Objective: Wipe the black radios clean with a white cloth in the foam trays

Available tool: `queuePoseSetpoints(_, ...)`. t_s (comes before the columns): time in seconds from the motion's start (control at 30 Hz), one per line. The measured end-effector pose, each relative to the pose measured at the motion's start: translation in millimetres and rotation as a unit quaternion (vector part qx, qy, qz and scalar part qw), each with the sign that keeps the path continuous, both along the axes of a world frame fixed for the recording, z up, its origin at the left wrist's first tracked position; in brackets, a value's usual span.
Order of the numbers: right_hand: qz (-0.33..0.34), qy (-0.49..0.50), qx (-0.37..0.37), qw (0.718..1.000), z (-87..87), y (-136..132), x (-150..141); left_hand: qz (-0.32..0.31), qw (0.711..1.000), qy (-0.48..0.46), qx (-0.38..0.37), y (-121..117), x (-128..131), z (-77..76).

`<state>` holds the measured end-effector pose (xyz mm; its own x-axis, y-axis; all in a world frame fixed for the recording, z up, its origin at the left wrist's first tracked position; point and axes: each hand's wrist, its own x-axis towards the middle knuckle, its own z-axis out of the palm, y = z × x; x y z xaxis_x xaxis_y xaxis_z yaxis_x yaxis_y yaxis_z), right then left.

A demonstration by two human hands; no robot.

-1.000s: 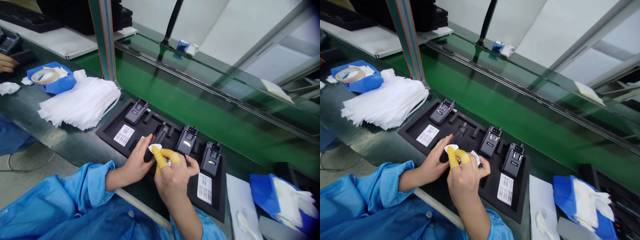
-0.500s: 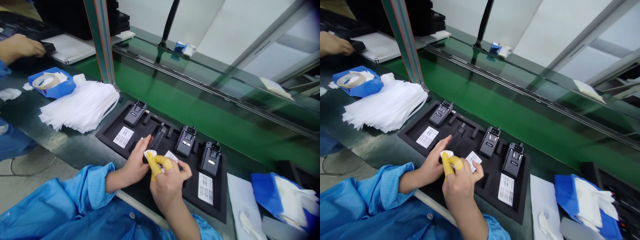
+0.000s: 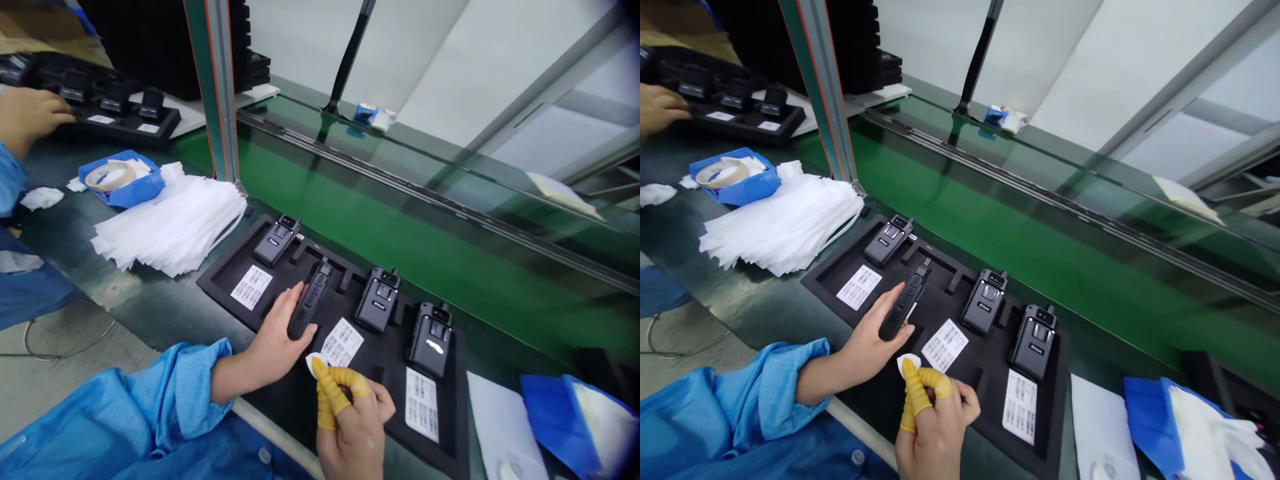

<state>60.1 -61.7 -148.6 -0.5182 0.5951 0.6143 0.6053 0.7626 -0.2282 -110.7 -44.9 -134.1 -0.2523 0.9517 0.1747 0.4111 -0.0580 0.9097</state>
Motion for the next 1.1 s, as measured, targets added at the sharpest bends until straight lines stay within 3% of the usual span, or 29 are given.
queuePoseSetpoints(0.27,-0.009,0.010,-0.005,1.000,-9.9,-8,6,0.013,1.000,-0.023,-0.009,-2,0,0.9)
queuePoseSetpoints(0.37,-0.033,0.014,0.027,0.999,-11.4,-4,17,0.030,0.991,-0.122,-0.044,1,-1,10.4)
queuePoseSetpoints(0.43,-0.065,0.020,0.052,0.996,-11.6,1,28,0.035,0.952,-0.286,-0.103,11,-2,19.0)
queuePoseSetpoints(0.53,-0.126,0.043,0.075,0.988,-13.4,7,41,0.023,0.851,-0.495,-0.173,39,-3,29.5)
queuePoseSetpoints(0.6,-0.151,0.057,0.079,0.984,-17.6,9,48,0.015,0.828,-0.529,-0.185,62,-1,32.1)
queuePoseSetpoints(0.7,-0.161,0.070,0.066,0.982,-27.1,10,52,0.007,0.819,-0.539,-0.195,90,1,29.2)
queuePoseSetpoints(0.83,-0.173,0.093,0.054,0.979,-35.4,10,52,0.015,0.822,-0.514,-0.245,99,0,26.0)
queuePoseSetpoints(1.0,-0.170,0.102,0.065,0.978,-33.9,12,52,0.016,0.839,-0.458,-0.293,73,-15,42.4)
queuePoseSetpoints(1.07,-0.167,0.111,0.063,0.978,-33.7,13,52,0.003,0.873,-0.397,-0.284,56,-22,47.9)
queuePoseSetpoints(1.1,-0.164,0.116,0.060,0.978,-34.2,13,52,-0.017,0.906,-0.330,-0.264,46,-25,48.3)
